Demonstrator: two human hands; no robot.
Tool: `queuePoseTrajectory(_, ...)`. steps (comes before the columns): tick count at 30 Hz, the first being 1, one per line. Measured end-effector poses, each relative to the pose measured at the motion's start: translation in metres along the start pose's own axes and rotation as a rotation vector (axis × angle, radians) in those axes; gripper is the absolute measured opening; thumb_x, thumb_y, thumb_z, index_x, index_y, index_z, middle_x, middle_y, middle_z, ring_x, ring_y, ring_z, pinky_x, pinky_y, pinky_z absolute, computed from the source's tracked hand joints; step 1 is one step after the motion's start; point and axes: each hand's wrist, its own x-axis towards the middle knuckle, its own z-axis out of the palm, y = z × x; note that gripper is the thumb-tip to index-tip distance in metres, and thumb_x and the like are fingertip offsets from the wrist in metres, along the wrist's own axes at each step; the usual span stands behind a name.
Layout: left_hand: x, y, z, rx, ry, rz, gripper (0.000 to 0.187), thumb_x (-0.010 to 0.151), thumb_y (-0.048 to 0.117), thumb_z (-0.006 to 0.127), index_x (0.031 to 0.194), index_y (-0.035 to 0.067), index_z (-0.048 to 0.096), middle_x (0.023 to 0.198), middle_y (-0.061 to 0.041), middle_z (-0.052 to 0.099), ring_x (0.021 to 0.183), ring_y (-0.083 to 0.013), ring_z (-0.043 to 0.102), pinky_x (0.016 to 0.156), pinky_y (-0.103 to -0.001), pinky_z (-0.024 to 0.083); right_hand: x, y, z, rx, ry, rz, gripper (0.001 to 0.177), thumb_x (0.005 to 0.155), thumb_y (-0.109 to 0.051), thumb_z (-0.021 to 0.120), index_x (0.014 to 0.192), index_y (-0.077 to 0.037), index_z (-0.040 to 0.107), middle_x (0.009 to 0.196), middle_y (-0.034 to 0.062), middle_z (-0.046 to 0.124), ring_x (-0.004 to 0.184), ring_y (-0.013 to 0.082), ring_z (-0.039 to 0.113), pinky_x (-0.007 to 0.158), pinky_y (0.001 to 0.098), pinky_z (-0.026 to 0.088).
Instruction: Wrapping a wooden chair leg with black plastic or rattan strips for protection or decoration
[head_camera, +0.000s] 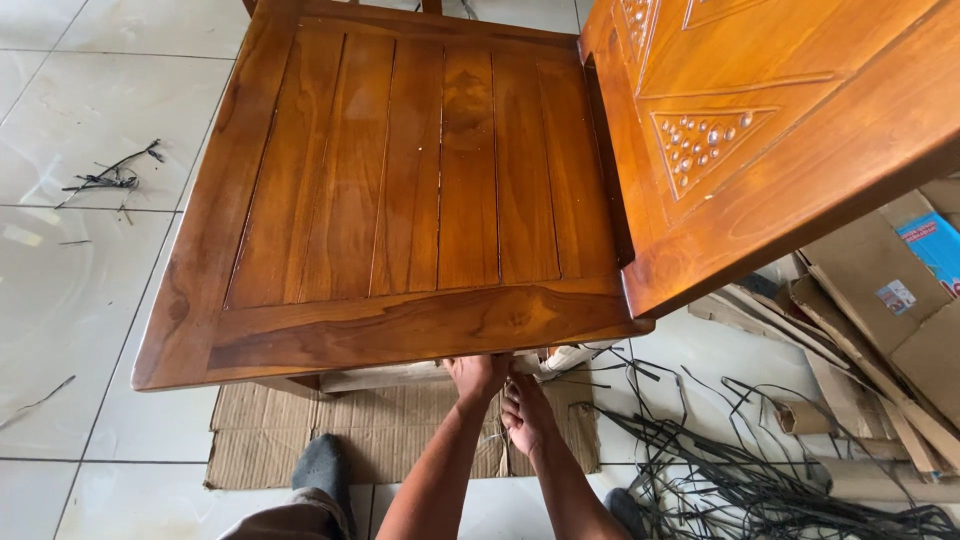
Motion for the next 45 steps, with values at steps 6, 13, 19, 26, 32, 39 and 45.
queuePoseTrajectory(6, -0.001, -0.016, 0.006, -0.053, 0.017, 0.051, 0.062, 0.085, 0.055, 0.069, 0.123, 0.006, 0.066, 0.115, -0.019, 0.069, 0.108, -0.0379, 0.06, 0.112, -0.06, 0.022, -0.039, 0.006, 0.032, -0.519, 0.276, -0.099, 0.068, 0.089, -0.065, 0.058, 0.125, -0.008, 0.069, 0.06, -0.0057, 0.039, 0.043, 0.0056, 0.029, 0.033, 0.0237, 0.021)
queuePoseTrajectory(13, -0.009, -0.007, -0.024, -0.13, 0.003, 0.092, 0.043, 0.087, 0.057, 0.066, 0.089, 0.017, 0.081, 0.09, -0.012, 0.075, 0.093, -0.0323, 0.063, 0.11, -0.056, 0.023, -0.064, 0.032, 0.033, -0.507, 0.404, -0.461, 0.029, 0.098, -0.024, 0.062, 0.108, -0.003, 0.079, 0.099, 0.0091, 0.078, 0.085, 0.0165, 0.064, 0.079, 0.0294, 0.049)
queuePoseTrajectory(19, -0.019, 0.006, -0.054, -0.141, -0.118, 0.151, 0.03, 0.091, 0.053, 0.065, 0.089, 0.025, 0.076, 0.09, 0.008, 0.078, 0.085, -0.0223, 0.072, 0.114, -0.072, 0.013, -0.069, 0.024, 0.026, -0.916, 0.449, -0.714, 0.026, 0.099, -0.03, 0.062, 0.105, -0.01, 0.079, 0.09, 0.0044, 0.081, 0.073, 0.019, 0.068, 0.071, 0.0333, 0.052)
queuePoseTrajectory(26, -0.027, 0.015, -0.075, -0.094, -0.176, 0.196, 0.028, 0.093, 0.049, 0.063, 0.091, 0.026, 0.079, 0.081, 0.006, 0.078, 0.074, -0.0177, 0.07, 0.112, -0.063, 0.019, -0.057, 0.005, 0.033, -1.162, 0.499, -0.722, 0.034, 0.1, -0.038, 0.059, 0.113, -0.011, 0.074, 0.088, 0.006, 0.078, 0.067, 0.0175, 0.067, 0.061, 0.0338, 0.053)
queuePoseTrajectory(32, -0.017, -0.027, -0.018, -0.066, -0.008, 0.246, 0.018, 0.084, 0.048, 0.076, 0.099, 0.038, 0.071, 0.093, 0.01, 0.075, 0.093, -0.0124, 0.071, 0.117, -0.051, 0.021, -0.045, -0.016, 0.053, -1.106, 0.437, -0.758, 0.031, 0.1, -0.04, 0.066, 0.109, -0.013, 0.079, 0.104, 0.0151, 0.079, 0.105, 0.0359, 0.074, 0.091, 0.0467, 0.057)
queuePoseTrajectory(39, -0.023, -0.027, -0.024, -0.066, 0.048, 0.348, 0.022, 0.081, 0.04, 0.08, 0.098, 0.029, 0.071, 0.082, -0.002, 0.072, 0.084, -0.0257, 0.071, 0.116, -0.057, 0.022, -0.012, -0.022, 0.051, -1.213, 0.401, -0.685, 0.036, 0.101, -0.041, 0.06, 0.119, -0.015, 0.077, 0.114, 0.0156, 0.076, 0.113, 0.0387, 0.07, 0.098, 0.0496, 0.054)
queuePoseTrajectory(45, -0.027, -0.01, -0.062, -0.203, -0.12, 0.352, 0.01, 0.083, 0.034, 0.077, 0.084, 0.033, 0.067, 0.081, 0.011, 0.069, 0.089, -0.0152, 0.07, 0.115, -0.056, 0.021, 0.036, -0.015, 0.029, -1.328, 0.38, -0.545, 0.047, 0.098, -0.048, 0.057, 0.126, -0.015, 0.074, 0.125, 0.0148, 0.074, 0.122, 0.0341, 0.067, 0.106, 0.0477, 0.051)
